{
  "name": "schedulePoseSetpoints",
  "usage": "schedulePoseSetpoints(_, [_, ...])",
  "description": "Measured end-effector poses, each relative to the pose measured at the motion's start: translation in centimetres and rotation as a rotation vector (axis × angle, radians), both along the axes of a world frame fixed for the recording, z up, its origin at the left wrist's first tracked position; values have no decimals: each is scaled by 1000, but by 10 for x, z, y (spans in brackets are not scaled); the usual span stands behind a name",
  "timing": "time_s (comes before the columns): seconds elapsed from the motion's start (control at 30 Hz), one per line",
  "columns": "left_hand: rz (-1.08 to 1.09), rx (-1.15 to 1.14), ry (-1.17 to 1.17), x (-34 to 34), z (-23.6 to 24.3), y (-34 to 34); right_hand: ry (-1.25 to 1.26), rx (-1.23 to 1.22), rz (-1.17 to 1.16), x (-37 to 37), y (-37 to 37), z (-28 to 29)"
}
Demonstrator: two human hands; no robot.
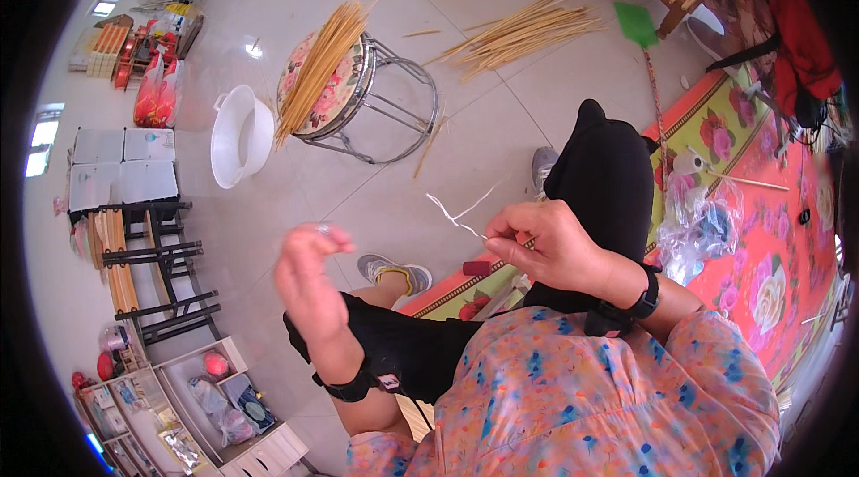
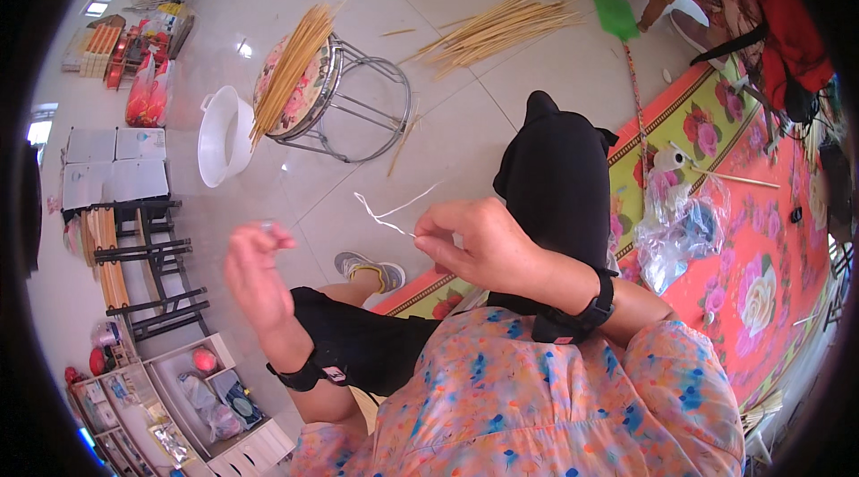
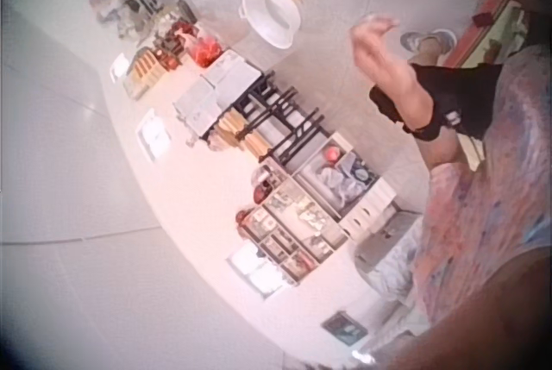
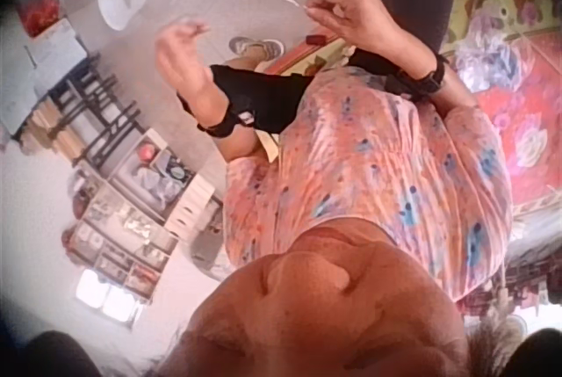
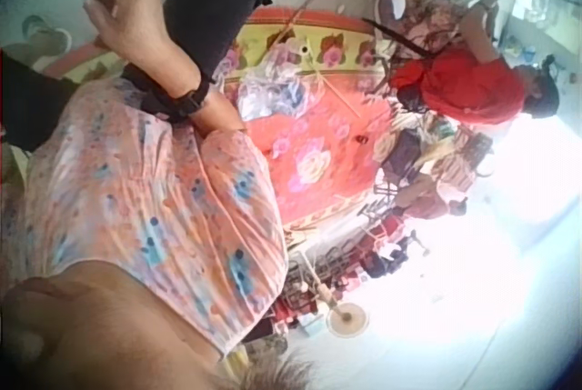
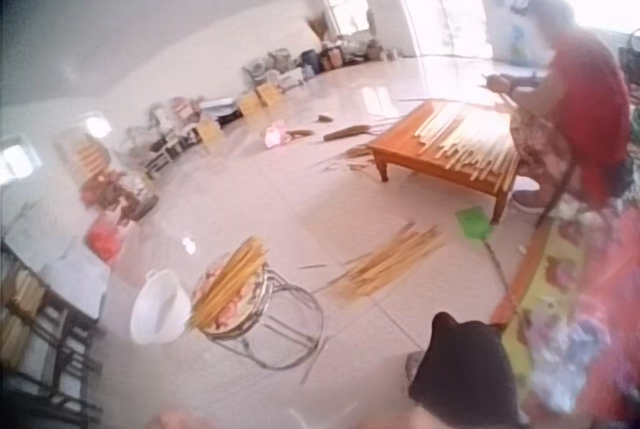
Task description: The person weaves a circular bamboo mat by inserting wooden sticks through a pre-strung frame and trimming the ends with scissors.
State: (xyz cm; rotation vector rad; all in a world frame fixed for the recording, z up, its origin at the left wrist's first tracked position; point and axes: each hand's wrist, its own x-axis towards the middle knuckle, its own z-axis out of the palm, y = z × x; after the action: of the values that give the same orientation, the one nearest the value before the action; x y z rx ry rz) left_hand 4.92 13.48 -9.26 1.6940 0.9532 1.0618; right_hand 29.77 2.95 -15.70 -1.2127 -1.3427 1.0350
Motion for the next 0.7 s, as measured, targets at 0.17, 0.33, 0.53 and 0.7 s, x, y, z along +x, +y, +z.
schedulePoseSetpoints(0.17, [-211, -302, 53, 54, -13, -27, 70, 13, 50, -5, -2, -7])
schedulePoseSetpoints(0.33, [-288, -473, -81, 54, -32, -31, 74, 12, 119, -7, -4, -6])
schedulePoseSetpoints(0.53, [-287, -398, 13, 59, -35, -35, 109, -12, 183, -9, -3, -8])
schedulePoseSetpoints(0.7, [-191, -384, -127, 52, -26, -38, 84, -105, 323, -5, -3, 3])
